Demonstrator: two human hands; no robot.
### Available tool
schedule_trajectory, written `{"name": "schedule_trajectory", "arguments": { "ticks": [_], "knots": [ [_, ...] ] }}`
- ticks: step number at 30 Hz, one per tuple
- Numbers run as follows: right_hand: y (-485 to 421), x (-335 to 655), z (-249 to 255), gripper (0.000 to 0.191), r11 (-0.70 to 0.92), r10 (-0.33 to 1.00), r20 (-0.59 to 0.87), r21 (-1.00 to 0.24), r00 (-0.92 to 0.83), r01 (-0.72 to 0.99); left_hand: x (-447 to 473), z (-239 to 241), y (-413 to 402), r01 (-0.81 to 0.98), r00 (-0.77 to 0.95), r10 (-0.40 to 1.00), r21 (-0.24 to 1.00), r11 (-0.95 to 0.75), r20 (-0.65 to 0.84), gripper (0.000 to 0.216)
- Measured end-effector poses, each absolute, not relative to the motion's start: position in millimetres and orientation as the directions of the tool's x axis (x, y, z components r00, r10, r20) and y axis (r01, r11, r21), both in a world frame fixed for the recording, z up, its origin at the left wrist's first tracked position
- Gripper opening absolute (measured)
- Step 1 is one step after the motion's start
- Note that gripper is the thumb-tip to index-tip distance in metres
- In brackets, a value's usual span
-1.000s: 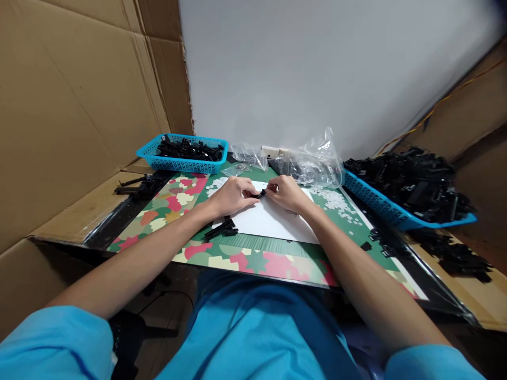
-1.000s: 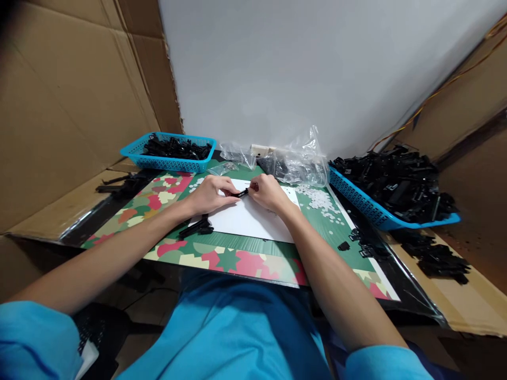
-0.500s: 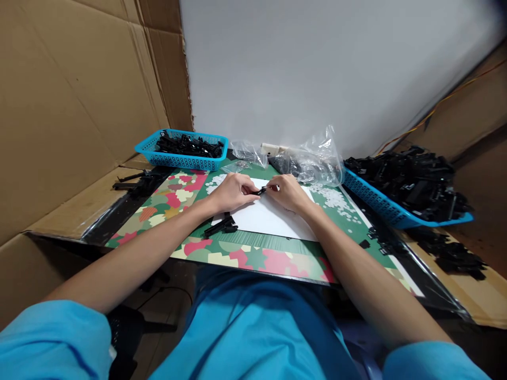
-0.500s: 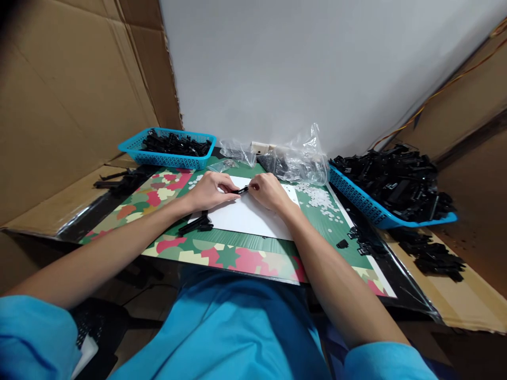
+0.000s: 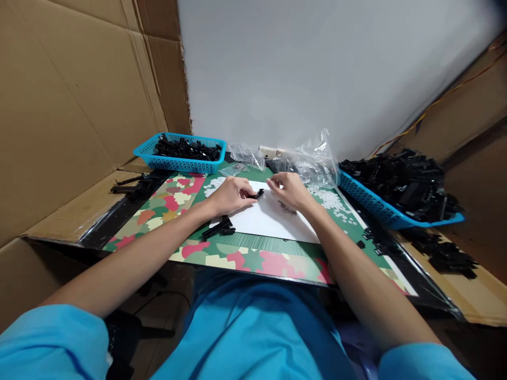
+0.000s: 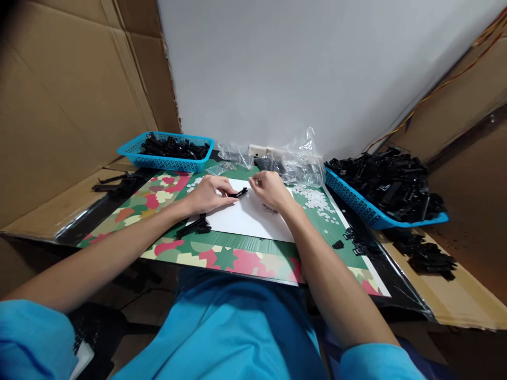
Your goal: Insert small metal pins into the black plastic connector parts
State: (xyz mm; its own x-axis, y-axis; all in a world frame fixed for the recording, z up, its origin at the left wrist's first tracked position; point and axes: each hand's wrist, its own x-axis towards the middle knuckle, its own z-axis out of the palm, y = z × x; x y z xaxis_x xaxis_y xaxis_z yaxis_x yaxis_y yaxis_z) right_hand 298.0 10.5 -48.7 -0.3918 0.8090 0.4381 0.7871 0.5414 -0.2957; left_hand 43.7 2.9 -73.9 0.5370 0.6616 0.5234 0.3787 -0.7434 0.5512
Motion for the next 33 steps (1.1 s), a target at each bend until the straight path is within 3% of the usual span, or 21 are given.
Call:
{"name": "schedule_trajectory", "arguments": {
  "ticks": [4, 10, 16, 23, 33],
  "knots": [
    [17.4, 304.0, -47.7, 0.041, 0.519, 0.829, 0.481, -0.469, -0.286, 0.714, 43.8, -72.7, 2.5, 0.378, 0.554, 0.642, 0.526, -0.762, 0.531, 0.015],
    [23.5, 297.1, -60.8, 0.046, 0.486, 0.873, 0.443, -0.759, -0.205, 0.432, 44.2, -70.0, 1.4, 0.37, 0.557, 0.629, 0.515, -0.773, 0.542, 0.014],
    [19.9, 292.8, -65.5, 0.046, 0.457, 0.888, 0.421, -0.77, -0.184, 0.446, 44.8, -71.3, 2.2, 0.369, 0.554, 0.638, 0.529, -0.764, 0.535, 0.014],
    [22.3, 293.6, -71.5, 0.048, 0.428, 0.903, 0.378, -0.833, -0.203, 0.351, 45.4, -69.7, -0.3, 0.375, 0.543, 0.662, 0.556, -0.741, 0.516, 0.013],
    [21.1, 286.5, -71.7, 0.045, 0.45, 0.893, 0.408, -0.833, -0.192, 0.323, 45.5, -70.3, -0.9, 0.371, 0.531, 0.674, 0.575, -0.73, 0.513, 0.014]
  ]
}}
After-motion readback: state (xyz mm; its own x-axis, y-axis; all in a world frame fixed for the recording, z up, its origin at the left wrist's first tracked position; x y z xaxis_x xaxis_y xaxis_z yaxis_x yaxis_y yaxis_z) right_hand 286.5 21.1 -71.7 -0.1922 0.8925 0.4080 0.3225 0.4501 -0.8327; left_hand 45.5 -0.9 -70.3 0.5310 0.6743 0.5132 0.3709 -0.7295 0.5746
